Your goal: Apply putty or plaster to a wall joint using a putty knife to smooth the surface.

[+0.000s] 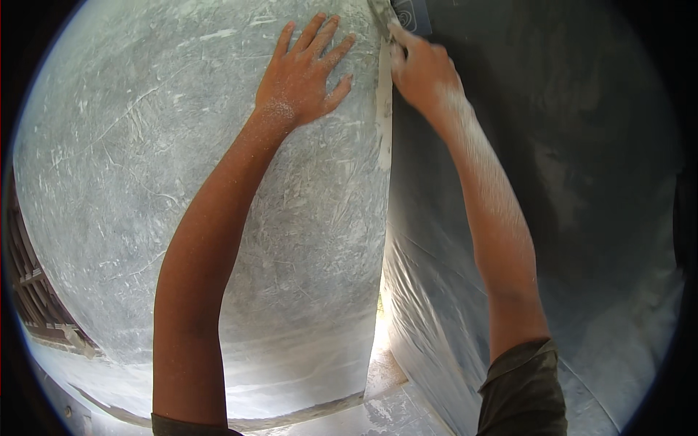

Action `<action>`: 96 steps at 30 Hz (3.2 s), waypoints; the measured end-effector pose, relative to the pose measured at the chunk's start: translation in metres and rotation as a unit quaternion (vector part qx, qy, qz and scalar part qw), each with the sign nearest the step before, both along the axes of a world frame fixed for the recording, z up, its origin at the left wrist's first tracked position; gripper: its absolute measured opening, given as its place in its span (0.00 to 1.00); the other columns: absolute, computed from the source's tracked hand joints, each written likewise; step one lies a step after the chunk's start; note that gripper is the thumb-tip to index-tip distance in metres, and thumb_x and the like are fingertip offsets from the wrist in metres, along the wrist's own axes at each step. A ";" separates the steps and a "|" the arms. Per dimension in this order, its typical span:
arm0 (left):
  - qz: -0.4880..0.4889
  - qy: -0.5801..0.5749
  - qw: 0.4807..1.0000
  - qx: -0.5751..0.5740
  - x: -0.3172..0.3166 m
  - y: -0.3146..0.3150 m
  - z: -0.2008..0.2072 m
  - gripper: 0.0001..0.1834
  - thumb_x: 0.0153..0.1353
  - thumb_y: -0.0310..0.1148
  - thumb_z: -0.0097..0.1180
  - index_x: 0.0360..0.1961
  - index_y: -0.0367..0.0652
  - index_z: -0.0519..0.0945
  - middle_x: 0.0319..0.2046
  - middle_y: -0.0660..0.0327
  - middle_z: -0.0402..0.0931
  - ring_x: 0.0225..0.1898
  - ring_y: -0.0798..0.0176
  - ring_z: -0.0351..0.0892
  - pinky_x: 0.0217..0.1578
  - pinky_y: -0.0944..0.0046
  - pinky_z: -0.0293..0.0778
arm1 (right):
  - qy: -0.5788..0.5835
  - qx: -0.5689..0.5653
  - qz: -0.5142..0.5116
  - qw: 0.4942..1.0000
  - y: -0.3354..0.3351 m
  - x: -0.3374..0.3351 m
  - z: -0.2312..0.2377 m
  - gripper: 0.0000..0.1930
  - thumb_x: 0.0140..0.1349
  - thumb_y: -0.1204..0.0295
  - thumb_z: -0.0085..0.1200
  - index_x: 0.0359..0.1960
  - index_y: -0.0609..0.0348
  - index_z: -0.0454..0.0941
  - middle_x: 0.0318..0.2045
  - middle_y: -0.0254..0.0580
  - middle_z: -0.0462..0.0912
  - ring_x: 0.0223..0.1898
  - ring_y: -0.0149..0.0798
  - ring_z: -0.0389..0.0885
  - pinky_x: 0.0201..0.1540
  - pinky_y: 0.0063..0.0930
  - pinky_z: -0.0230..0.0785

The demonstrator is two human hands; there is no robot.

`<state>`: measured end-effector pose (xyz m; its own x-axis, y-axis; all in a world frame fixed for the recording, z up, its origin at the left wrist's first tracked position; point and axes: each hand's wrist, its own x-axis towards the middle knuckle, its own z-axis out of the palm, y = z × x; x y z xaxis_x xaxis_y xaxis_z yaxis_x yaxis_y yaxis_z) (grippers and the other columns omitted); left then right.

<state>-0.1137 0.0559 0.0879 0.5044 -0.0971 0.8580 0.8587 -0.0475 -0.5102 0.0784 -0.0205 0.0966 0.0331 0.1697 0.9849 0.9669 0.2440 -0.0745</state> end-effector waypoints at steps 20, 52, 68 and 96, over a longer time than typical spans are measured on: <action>-0.049 -0.001 0.999 -0.001 -0.020 0.007 -0.003 0.33 0.67 0.55 0.49 0.72 0.61 0.68 0.76 0.60 0.55 0.78 0.57 0.46 0.76 0.44 0.38 | -0.009 -0.061 0.035 0.997 0.000 -0.008 -0.032 0.22 0.68 0.61 0.46 0.62 0.42 0.77 0.50 0.59 0.83 0.54 0.62 0.81 0.60 0.52 0.72; -0.137 -0.054 0.989 0.013 -0.002 0.003 0.006 0.35 0.66 0.50 0.51 0.71 0.48 0.67 0.75 0.54 0.55 0.78 0.53 0.46 0.75 0.39 0.38 | -0.051 0.016 0.032 0.998 0.004 -0.003 0.087 0.22 0.67 0.63 0.49 0.62 0.49 0.77 0.51 0.60 0.82 0.55 0.62 0.79 0.61 0.50 0.71; -0.089 -0.072 0.993 0.020 -0.013 0.010 0.006 0.35 0.66 0.54 0.48 0.71 0.51 0.69 0.75 0.56 0.56 0.78 0.54 0.46 0.75 0.39 0.37 | -0.055 -0.055 -0.023 0.997 -0.013 -0.031 0.048 0.23 0.65 0.63 0.48 0.62 0.48 0.78 0.50 0.59 0.83 0.54 0.61 0.80 0.61 0.47 0.72; -0.126 -0.065 0.990 0.009 0.004 0.001 0.009 0.34 0.66 0.51 0.50 0.70 0.49 0.69 0.75 0.55 0.56 0.78 0.53 0.47 0.75 0.41 0.39 | -0.028 -0.037 -0.010 0.999 -0.002 -0.008 0.085 0.23 0.67 0.61 0.42 0.63 0.44 0.77 0.54 0.59 0.81 0.58 0.62 0.78 0.64 0.49 0.69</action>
